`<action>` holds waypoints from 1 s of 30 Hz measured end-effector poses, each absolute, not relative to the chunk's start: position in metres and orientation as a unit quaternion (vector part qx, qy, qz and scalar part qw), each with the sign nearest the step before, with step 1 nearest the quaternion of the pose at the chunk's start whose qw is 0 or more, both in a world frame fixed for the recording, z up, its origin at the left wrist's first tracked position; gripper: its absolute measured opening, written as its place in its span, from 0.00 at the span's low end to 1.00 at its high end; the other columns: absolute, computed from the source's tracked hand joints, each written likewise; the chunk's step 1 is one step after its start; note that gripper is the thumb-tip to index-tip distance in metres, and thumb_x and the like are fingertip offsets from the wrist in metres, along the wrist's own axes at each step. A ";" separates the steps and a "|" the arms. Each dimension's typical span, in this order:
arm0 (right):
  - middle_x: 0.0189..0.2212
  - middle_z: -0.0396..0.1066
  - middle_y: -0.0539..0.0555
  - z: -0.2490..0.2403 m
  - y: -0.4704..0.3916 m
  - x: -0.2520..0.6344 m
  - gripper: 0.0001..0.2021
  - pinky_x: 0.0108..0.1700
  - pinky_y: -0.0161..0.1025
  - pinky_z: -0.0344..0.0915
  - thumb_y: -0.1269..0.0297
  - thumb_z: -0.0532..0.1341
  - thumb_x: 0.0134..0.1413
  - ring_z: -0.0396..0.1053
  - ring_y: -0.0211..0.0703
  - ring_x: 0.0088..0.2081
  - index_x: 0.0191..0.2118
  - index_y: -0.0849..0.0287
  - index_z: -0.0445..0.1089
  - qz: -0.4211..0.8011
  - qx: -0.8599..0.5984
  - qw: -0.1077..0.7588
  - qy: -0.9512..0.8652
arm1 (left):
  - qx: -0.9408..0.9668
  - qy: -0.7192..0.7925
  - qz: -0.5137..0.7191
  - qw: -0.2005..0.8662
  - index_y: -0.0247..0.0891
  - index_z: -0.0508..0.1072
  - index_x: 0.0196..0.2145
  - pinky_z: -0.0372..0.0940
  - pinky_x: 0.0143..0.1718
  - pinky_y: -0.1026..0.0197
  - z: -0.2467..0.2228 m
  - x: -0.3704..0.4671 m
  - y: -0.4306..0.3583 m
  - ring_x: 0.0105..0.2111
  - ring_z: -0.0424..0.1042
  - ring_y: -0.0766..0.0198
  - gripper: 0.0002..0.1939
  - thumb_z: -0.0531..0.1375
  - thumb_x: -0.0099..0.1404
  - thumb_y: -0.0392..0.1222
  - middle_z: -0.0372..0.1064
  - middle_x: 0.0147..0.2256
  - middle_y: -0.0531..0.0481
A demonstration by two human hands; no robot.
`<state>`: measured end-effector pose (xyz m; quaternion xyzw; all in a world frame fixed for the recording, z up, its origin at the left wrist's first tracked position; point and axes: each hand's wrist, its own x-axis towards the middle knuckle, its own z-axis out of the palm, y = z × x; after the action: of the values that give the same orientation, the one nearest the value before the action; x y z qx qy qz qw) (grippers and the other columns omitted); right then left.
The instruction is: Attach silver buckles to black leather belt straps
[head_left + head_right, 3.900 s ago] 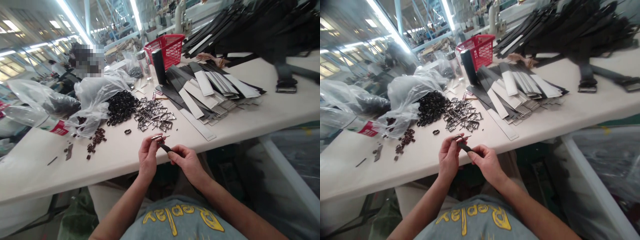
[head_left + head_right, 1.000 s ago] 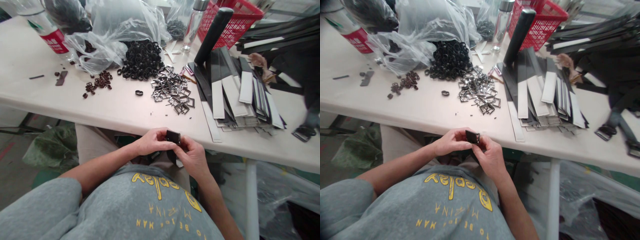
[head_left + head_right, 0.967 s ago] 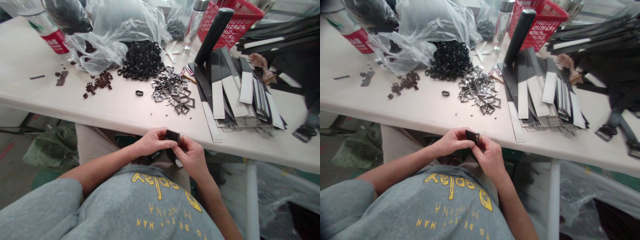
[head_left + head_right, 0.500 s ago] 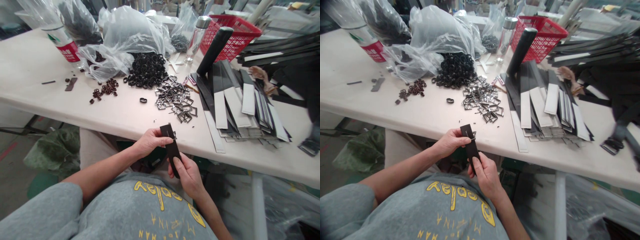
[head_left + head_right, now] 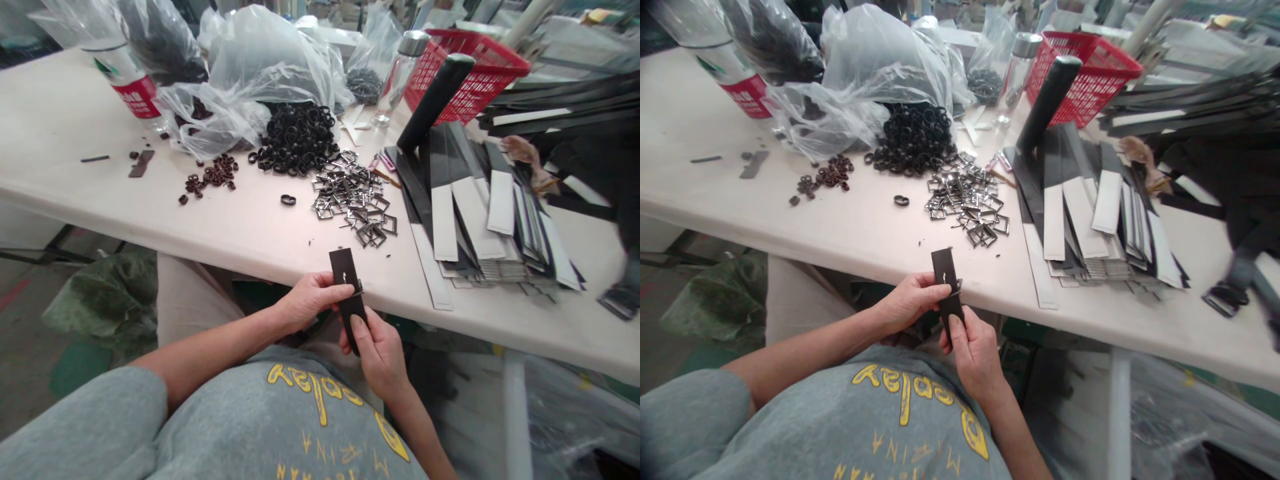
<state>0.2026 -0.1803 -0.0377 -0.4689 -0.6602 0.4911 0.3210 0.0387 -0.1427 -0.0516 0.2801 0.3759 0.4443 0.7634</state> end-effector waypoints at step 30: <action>0.20 0.72 0.48 -0.035 -0.183 0.197 0.14 0.24 0.32 0.66 0.57 0.56 0.66 0.70 0.37 0.19 0.30 0.58 0.68 0.478 -0.486 0.401 -0.612 | 0.650 0.406 0.560 0.315 0.40 0.78 0.38 0.68 0.38 0.64 -0.043 0.043 -0.144 0.36 0.72 0.65 0.04 0.64 0.63 0.38 0.72 0.36 0.49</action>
<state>0.1970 -0.1831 -0.0354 -0.4857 -0.6122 0.4783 0.4006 0.0430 -0.1438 -0.0434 0.6499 0.4064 0.5599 0.3147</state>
